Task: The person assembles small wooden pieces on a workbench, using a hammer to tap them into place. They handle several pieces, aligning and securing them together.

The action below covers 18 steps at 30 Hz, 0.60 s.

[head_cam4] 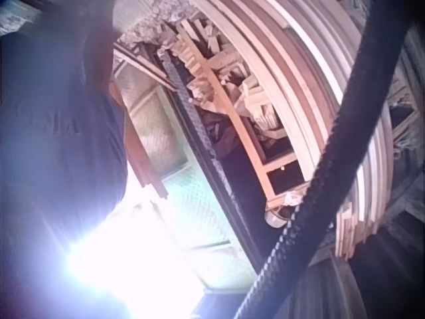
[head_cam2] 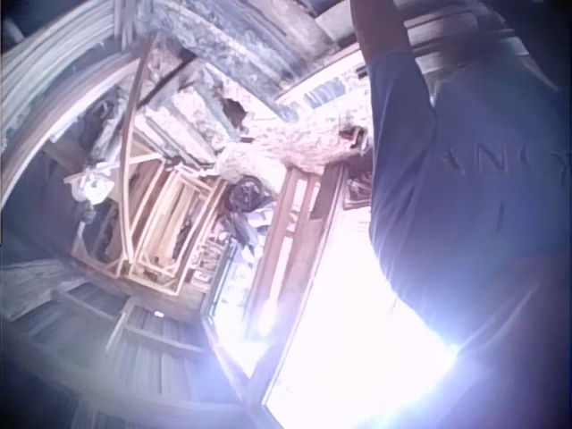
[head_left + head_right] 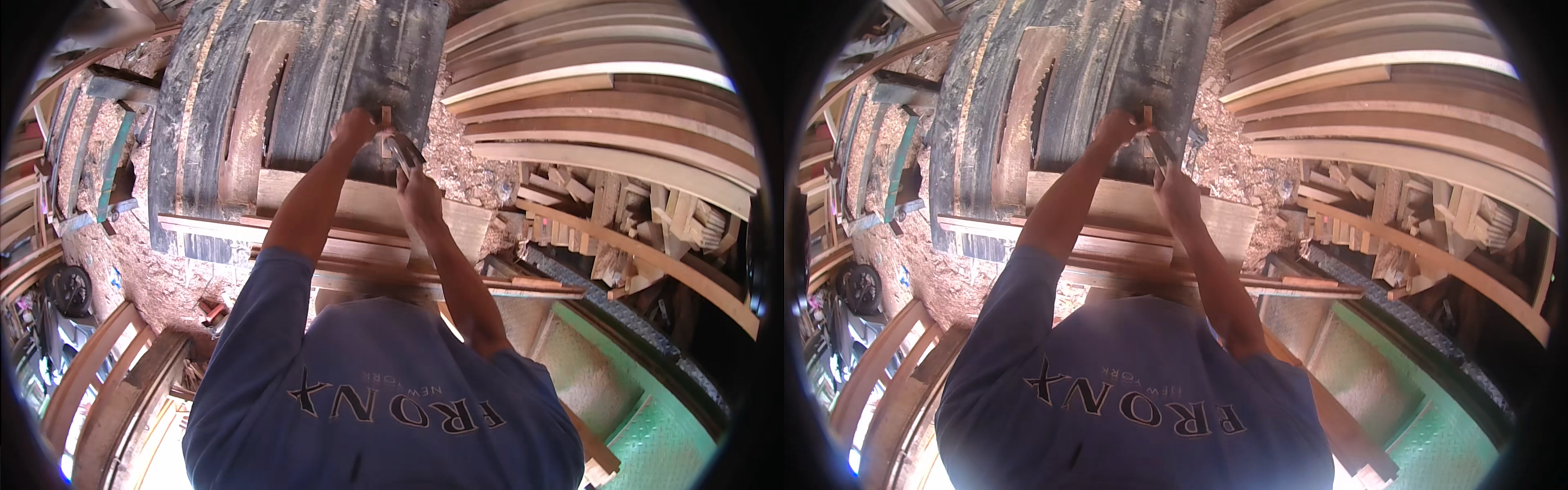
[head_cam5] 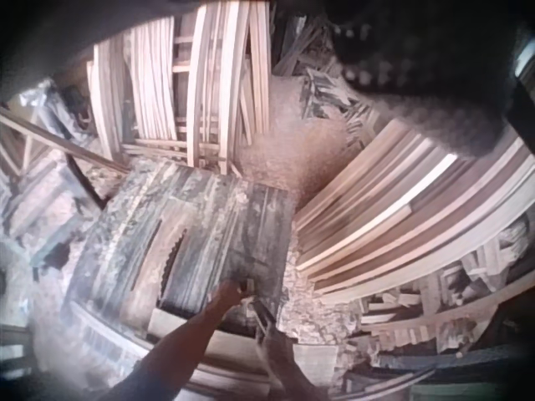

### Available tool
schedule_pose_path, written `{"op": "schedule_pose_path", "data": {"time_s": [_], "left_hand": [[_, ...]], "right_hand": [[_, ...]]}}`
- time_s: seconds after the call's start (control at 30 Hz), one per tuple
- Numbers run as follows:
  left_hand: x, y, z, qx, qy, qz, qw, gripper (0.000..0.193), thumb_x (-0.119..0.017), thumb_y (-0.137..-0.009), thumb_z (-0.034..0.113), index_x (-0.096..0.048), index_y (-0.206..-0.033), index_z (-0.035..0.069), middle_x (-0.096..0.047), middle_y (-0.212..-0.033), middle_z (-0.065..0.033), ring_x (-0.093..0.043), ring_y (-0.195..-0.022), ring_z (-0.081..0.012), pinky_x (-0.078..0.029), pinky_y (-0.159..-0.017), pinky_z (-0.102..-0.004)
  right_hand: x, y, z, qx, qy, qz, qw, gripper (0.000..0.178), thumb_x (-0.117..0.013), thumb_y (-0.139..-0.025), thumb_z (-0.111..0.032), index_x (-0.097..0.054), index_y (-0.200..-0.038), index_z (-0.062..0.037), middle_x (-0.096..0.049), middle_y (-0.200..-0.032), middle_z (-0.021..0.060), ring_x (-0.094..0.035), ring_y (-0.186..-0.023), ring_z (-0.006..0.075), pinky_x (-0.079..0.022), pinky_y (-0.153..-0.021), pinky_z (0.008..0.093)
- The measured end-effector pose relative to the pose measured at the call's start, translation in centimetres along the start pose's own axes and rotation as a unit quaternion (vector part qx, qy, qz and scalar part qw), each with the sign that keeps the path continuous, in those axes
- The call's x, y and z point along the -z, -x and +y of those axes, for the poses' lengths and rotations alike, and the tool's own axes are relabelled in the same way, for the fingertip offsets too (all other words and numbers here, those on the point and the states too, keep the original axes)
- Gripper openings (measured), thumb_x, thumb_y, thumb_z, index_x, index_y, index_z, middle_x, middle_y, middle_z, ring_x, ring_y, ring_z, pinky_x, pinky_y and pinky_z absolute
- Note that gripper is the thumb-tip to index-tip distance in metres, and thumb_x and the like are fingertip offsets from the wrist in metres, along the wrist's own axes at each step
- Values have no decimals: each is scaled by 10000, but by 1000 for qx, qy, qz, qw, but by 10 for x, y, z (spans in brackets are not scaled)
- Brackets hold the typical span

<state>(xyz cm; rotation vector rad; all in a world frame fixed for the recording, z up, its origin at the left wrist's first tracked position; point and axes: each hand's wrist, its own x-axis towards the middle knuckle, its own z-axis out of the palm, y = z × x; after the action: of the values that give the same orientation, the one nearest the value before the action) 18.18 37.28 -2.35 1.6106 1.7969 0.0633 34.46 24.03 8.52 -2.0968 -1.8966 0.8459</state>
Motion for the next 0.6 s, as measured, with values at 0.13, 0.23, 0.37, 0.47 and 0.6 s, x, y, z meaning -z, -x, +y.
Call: {"op": "schedule_pose_path", "data": {"time_s": [0.13,0.23,0.37,0.47,0.6], "left_hand": [[-1,0,1,-3,-17,-4,1000,607,-675,-745,730,-778,-928,160,-699,-643,-51,-729,-769,-230,-544,-769,-416],[0,1,1,15,-2,-13,1000,606,-686,-735,726,-781,-935,162,-711,-681,-60,-729,-808,-244,-545,-786,-421],[3,4,3,-18,4,9,1000,602,-704,-721,717,-779,-951,166,-717,-703,-60,-727,-849,-252,-544,-809,-427],[7,7,6,0,-12,4,1000,609,-707,-723,716,-774,-978,167,-725,-730,-56,-729,-840,-245,-543,-813,-425],[14,6,12,18,0,-44,999,614,-708,-723,719,-771,-1001,174,-729,-741,-51,-727,-869,-236,-543,-822,-428]], "right_hand": [[-2,3,-2,-1,-21,17,1000,370,-550,-979,-282,-510,-1265,-51,-674,-772,249,-665,-724,450,-533,-680,556],[-2,4,-5,20,-43,31,998,373,-555,-976,-264,-508,-1273,-42,-675,-795,257,-665,-738,450,-534,-686,556],[-4,-6,-2,-1,2,4,1000,364,-544,-982,-279,-536,-1238,-20,-672,-777,258,-666,-722,446,-535,-660,545],[-9,-2,4,13,-28,49,998,380,-537,-993,-316,-537,-1236,-24,-653,-701,255,-658,-666,452,-527,-604,539],[-13,-3,7,3,22,5,1000,382,-548,-990,-305,-537,-1290,-69,-657,-710,251,-658,-664,447,-521,-596,535]]}}
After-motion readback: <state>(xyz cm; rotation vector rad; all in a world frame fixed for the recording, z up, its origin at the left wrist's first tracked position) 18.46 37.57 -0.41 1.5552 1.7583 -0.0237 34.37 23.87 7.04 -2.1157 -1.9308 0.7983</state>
